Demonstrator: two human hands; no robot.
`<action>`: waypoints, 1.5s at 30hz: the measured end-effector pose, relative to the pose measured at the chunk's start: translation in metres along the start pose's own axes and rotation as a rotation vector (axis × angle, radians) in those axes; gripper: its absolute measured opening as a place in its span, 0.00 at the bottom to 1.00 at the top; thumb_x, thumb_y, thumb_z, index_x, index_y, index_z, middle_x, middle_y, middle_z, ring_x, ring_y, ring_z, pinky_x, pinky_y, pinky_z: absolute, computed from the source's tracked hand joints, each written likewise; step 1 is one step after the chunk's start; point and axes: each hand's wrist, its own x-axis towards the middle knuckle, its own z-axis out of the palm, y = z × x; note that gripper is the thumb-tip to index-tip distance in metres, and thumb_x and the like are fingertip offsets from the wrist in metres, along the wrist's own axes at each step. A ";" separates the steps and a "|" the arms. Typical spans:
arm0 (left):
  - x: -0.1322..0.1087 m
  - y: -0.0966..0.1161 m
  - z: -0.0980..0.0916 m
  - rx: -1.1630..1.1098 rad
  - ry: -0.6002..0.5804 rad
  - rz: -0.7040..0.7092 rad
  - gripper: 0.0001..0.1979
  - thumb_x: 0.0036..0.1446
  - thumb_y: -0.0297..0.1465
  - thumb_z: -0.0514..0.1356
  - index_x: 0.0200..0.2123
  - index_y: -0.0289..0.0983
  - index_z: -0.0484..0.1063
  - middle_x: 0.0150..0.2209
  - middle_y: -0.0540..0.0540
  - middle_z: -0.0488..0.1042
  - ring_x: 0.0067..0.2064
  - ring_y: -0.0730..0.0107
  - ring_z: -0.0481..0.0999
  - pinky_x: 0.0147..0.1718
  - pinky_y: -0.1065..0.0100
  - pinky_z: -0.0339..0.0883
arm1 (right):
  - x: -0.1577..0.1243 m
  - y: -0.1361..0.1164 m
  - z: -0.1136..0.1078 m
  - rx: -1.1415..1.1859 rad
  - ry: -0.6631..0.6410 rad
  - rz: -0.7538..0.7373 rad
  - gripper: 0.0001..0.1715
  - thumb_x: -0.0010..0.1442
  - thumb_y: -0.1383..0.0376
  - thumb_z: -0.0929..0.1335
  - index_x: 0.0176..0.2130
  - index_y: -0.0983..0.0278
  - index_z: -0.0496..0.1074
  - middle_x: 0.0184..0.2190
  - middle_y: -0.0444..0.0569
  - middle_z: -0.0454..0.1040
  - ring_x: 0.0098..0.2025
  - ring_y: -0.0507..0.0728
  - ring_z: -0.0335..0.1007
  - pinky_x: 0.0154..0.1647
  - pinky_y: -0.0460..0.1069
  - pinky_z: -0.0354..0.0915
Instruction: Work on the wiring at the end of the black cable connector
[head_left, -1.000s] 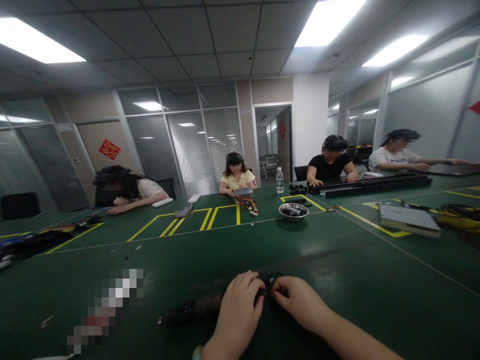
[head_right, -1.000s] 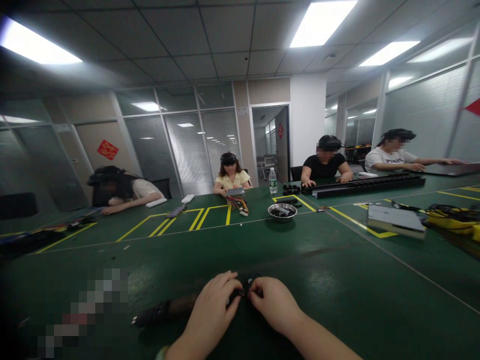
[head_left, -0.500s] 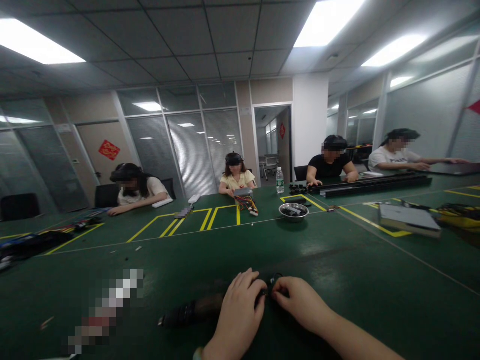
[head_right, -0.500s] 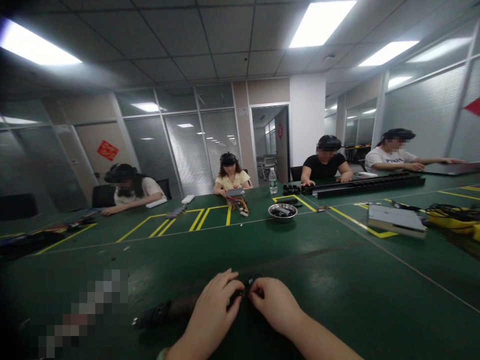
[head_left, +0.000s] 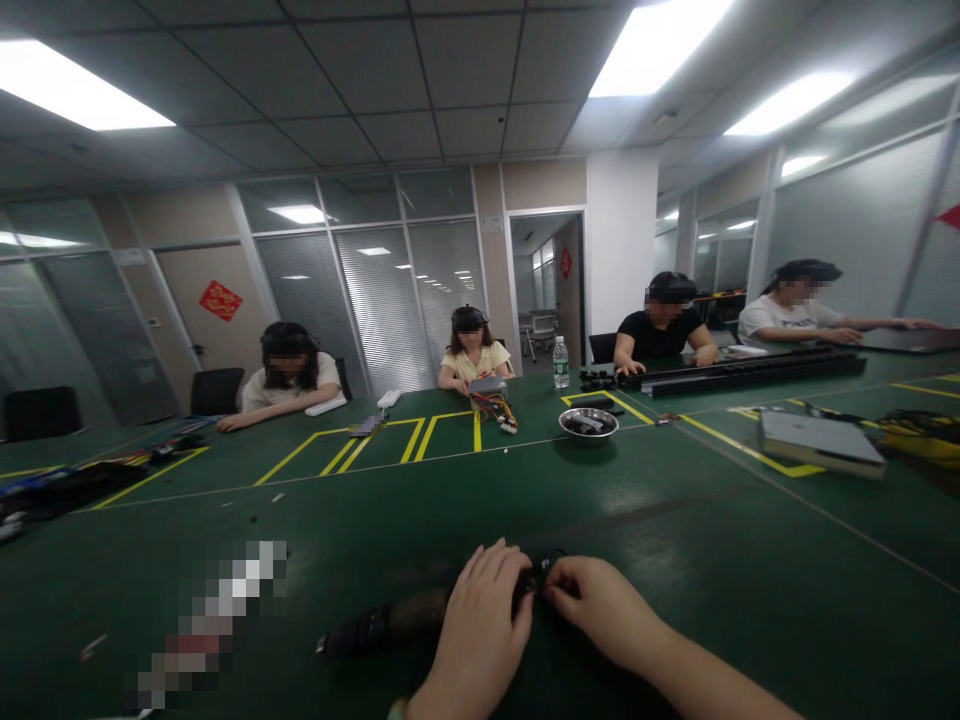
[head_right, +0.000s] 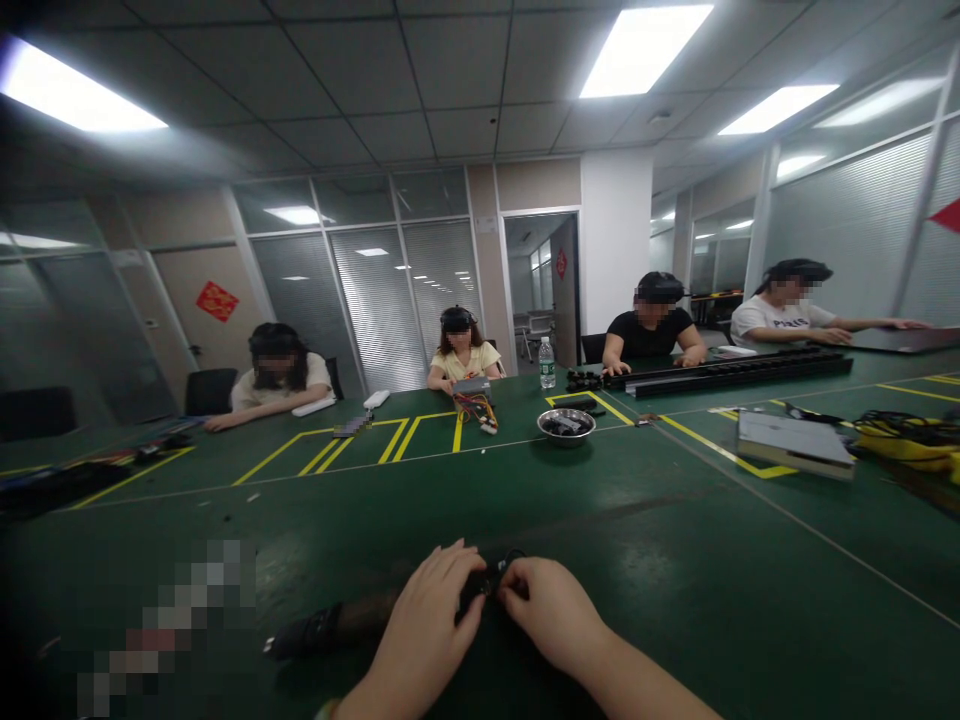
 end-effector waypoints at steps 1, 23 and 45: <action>0.000 0.000 0.001 -0.002 0.009 -0.003 0.16 0.57 0.26 0.55 0.48 0.44 0.68 0.53 0.49 0.71 0.60 0.60 0.65 0.62 0.49 0.53 | 0.000 0.000 0.000 -0.004 0.000 0.004 0.09 0.58 0.65 0.65 0.33 0.61 0.76 0.31 0.45 0.78 0.32 0.53 0.71 0.31 0.44 0.59; 0.001 0.002 -0.003 0.002 -0.036 -0.023 0.13 0.58 0.26 0.54 0.43 0.46 0.72 0.52 0.51 0.71 0.56 0.61 0.67 0.61 0.51 0.54 | 0.001 0.002 0.001 0.001 -0.026 0.008 0.08 0.59 0.64 0.66 0.33 0.61 0.76 0.30 0.44 0.78 0.31 0.53 0.72 0.31 0.44 0.58; 0.002 0.005 -0.005 -0.057 -0.056 -0.050 0.12 0.57 0.24 0.55 0.42 0.44 0.71 0.47 0.50 0.72 0.51 0.63 0.69 0.54 0.59 0.59 | -0.002 -0.005 -0.005 0.027 -0.044 0.011 0.09 0.60 0.64 0.65 0.33 0.62 0.75 0.30 0.44 0.78 0.32 0.53 0.72 0.31 0.44 0.58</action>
